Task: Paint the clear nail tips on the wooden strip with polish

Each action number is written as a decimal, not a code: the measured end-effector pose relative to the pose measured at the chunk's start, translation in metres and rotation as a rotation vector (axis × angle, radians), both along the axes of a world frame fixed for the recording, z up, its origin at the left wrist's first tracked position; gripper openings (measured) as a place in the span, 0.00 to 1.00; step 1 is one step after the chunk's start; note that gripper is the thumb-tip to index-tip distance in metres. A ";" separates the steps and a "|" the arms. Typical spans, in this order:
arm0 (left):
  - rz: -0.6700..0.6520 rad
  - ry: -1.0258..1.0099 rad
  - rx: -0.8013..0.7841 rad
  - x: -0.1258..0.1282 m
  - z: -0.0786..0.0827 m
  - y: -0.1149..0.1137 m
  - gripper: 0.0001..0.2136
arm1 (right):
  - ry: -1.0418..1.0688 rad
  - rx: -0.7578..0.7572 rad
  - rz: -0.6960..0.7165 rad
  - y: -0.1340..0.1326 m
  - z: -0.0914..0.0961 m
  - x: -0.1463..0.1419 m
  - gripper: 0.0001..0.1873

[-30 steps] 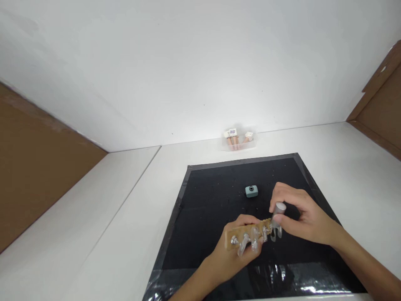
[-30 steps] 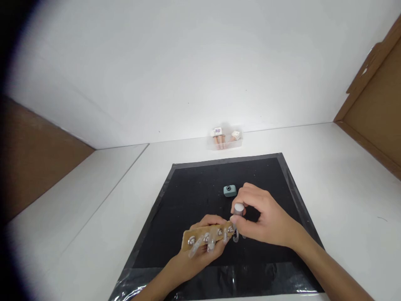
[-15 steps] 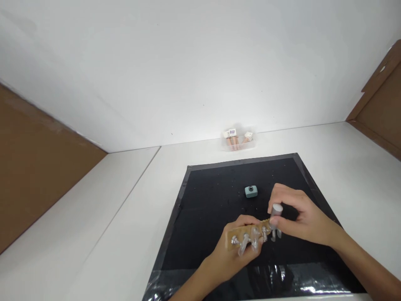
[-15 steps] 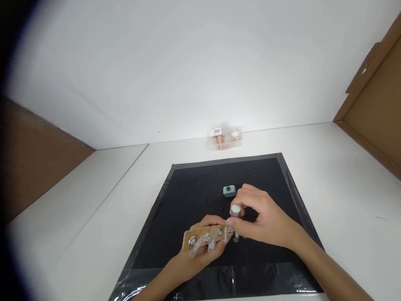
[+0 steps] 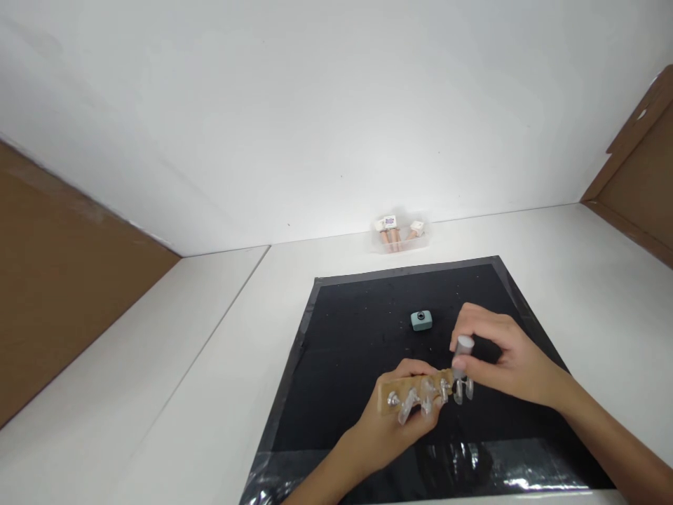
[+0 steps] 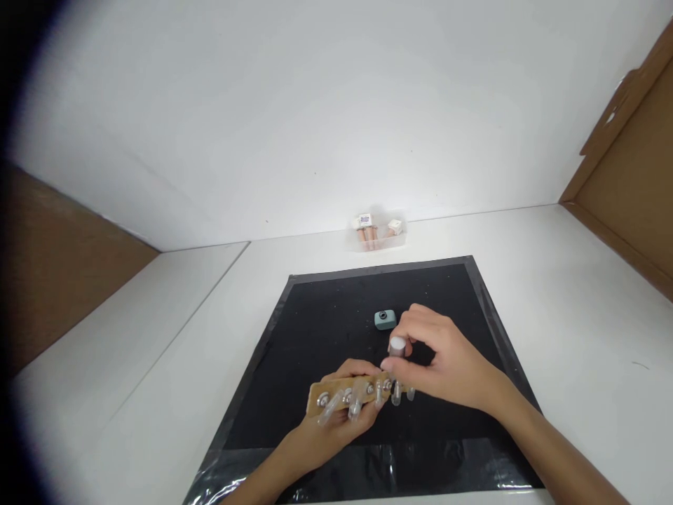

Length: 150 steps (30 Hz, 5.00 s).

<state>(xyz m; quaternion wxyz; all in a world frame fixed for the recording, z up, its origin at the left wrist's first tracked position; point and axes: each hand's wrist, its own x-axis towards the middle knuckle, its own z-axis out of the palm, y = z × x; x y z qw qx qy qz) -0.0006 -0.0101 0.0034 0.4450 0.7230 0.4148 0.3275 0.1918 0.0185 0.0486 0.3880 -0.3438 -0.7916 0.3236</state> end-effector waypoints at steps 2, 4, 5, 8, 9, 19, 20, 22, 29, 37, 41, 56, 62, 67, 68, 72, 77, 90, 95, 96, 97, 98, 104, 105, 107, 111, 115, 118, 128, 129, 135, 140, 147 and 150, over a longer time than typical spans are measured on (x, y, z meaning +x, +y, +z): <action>0.001 -0.007 0.000 -0.001 0.000 -0.001 0.03 | 0.030 0.005 -0.079 0.000 0.000 0.000 0.06; 0.000 -0.008 0.006 -0.002 0.000 -0.001 0.03 | 0.080 0.003 -0.073 0.000 0.000 0.001 0.06; -0.003 -0.006 0.013 -0.002 0.001 -0.001 0.03 | 0.096 -0.003 -0.037 0.000 0.000 0.002 0.05; -0.005 0.026 0.021 -0.001 0.002 0.000 0.02 | 0.074 -0.035 0.081 0.001 0.000 0.003 0.06; -0.002 0.030 0.023 0.000 0.002 0.000 0.02 | 0.051 -0.047 0.090 0.001 0.000 0.003 0.06; 0.015 0.051 0.031 0.001 0.005 0.001 0.01 | 0.037 -0.085 0.113 0.001 -0.001 0.002 0.06; 0.016 0.048 0.036 0.001 0.005 0.001 0.01 | 0.028 -0.082 0.089 0.001 -0.001 0.002 0.06; 0.016 0.040 0.049 0.000 0.005 0.001 0.02 | 0.039 -0.069 0.032 0.001 -0.001 0.002 0.06; 0.033 -0.016 0.027 0.001 0.002 0.000 0.00 | 0.026 -0.065 0.085 0.001 0.001 0.003 0.06; 0.042 -0.029 0.000 0.001 -0.004 -0.002 0.01 | 0.050 -0.073 0.085 0.000 0.000 0.003 0.06; 0.037 -0.052 -0.020 0.001 -0.002 -0.002 0.01 | 0.087 -0.084 -0.068 0.001 -0.001 0.004 0.06; 0.028 -0.076 -0.052 0.001 -0.001 -0.003 0.02 | 0.093 -0.111 -0.113 0.002 -0.001 0.004 0.08; 0.007 -0.034 -0.023 0.001 -0.001 -0.001 0.02 | 0.116 -0.161 -0.110 0.001 -0.002 0.003 0.09; 0.011 -0.070 -0.076 0.001 -0.004 -0.003 0.02 | 0.054 -0.193 -0.209 0.002 -0.003 0.004 0.10; 0.019 -0.099 -0.114 0.001 -0.005 -0.003 0.02 | 0.056 -0.197 -0.262 0.003 -0.003 0.004 0.10; -0.017 -0.334 -0.401 0.003 -0.004 -0.003 0.09 | 0.122 -0.186 -0.347 0.004 -0.005 0.005 0.09; -0.118 -0.689 -0.681 0.002 -0.009 0.004 0.15 | 0.287 -0.257 -0.188 0.001 -0.003 0.005 0.11; -0.240 -1.037 -0.922 -0.004 -0.015 0.009 0.10 | 0.475 -0.362 -0.083 -0.004 -0.012 -0.001 0.10; -0.251 -1.077 -0.927 -0.004 -0.014 0.008 0.09 | 0.411 -0.327 -0.121 -0.005 -0.010 0.000 0.10; -0.248 -1.078 -0.928 -0.004 -0.014 0.008 0.09 | 0.422 -0.317 -0.135 -0.005 -0.010 0.000 0.10; -0.248 -1.079 -0.928 -0.004 -0.014 0.007 0.09 | 0.436 -0.308 -0.136 -0.005 -0.010 0.000 0.10; -0.247 -1.078 -0.930 -0.004 -0.014 0.007 0.09 | 0.444 -0.302 -0.119 -0.005 -0.010 0.000 0.10; -0.260 -1.075 -0.926 -0.005 -0.017 0.006 0.09 | 0.405 -0.316 -0.072 -0.006 -0.010 0.001 0.08; -0.264 -1.077 -0.926 -0.005 -0.018 0.006 0.09 | 0.410 -0.315 -0.090 -0.006 -0.010 0.001 0.07; -0.266 -1.076 -0.932 -0.005 -0.018 0.006 0.10 | 0.432 -0.306 -0.089 -0.006 -0.010 0.001 0.08; -0.271 -1.059 -0.951 -0.004 -0.017 0.009 0.09 | 0.441 -0.269 0.027 -0.006 -0.006 -0.001 0.10; -0.259 -1.038 -0.964 -0.002 -0.018 0.012 0.09 | 0.419 -0.243 0.067 -0.007 -0.002 -0.003 0.10; -0.250 -1.031 -0.963 -0.001 -0.020 0.012 0.11 | 0.405 -0.247 0.075 -0.007 -0.003 -0.004 0.10; -0.275 -1.035 -0.972 -0.002 -0.018 0.012 0.10 | 0.346 -0.212 0.077 -0.006 -0.005 -0.002 0.05; -0.279 -1.039 -0.972 -0.002 -0.018 0.012 0.10 | 0.345 -0.206 0.078 -0.006 -0.005 -0.002 0.05; -0.299 -1.054 -0.964 -0.004 -0.017 0.012 0.09 | 0.321 -0.175 0.054 -0.005 -0.006 -0.001 0.05; -0.295 -1.028 -0.951 -0.005 -0.018 0.010 0.10 | 0.306 -0.153 0.034 -0.004 -0.007 0.000 0.04; -0.291 -0.977 -0.937 -0.010 -0.022 0.008 0.12 | 0.318 -0.148 -0.024 -0.003 -0.005 0.001 0.06; -0.287 -0.967 -0.929 -0.012 -0.025 0.007 0.12 | 0.346 -0.147 -0.067 -0.002 -0.006 0.001 0.08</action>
